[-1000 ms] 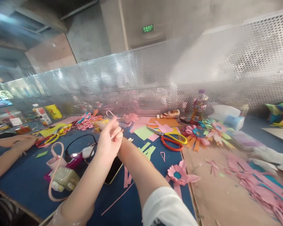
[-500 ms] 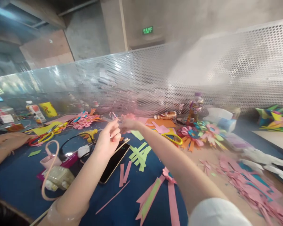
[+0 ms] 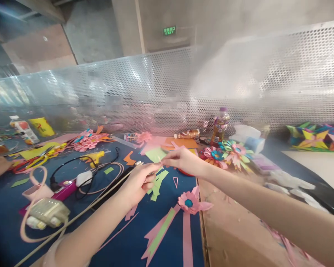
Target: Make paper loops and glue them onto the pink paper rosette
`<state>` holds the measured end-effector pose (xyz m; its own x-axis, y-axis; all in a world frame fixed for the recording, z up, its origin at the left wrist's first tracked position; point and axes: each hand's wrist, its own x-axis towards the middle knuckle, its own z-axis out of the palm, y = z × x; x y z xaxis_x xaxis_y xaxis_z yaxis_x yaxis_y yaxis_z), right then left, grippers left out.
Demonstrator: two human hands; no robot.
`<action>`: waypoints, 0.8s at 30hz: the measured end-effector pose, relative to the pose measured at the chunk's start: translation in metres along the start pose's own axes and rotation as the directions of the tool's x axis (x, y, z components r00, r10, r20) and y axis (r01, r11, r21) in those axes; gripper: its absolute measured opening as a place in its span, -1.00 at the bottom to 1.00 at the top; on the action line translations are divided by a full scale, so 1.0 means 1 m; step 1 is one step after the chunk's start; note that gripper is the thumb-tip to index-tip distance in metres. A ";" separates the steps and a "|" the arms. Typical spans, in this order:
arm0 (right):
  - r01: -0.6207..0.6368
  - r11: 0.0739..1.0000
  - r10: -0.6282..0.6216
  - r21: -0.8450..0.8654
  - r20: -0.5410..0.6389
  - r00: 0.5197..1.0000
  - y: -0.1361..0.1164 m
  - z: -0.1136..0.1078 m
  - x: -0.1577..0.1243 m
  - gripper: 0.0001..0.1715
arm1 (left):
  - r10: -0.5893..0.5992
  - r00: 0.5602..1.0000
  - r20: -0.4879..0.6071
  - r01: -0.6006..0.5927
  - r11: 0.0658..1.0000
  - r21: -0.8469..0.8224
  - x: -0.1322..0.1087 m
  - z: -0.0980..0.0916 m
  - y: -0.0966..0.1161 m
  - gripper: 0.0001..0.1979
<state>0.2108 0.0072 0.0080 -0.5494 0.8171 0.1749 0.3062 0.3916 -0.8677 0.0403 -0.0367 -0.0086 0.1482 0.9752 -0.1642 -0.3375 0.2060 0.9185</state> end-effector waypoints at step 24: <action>-0.171 0.978 0.176 0.119 -0.039 0.984 0.018 0.008 -0.047 -0.78 | -0.148 0.989 0.000 0.141 0.944 0.298 -0.013 0.017 -0.015 -0.85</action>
<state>0.2361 -0.0277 -0.0190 -0.4557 0.8893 0.0373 0.3008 0.1933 -0.9339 0.0588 -0.0537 -0.0140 0.1961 0.9342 -0.2981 -0.0206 0.3079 0.9512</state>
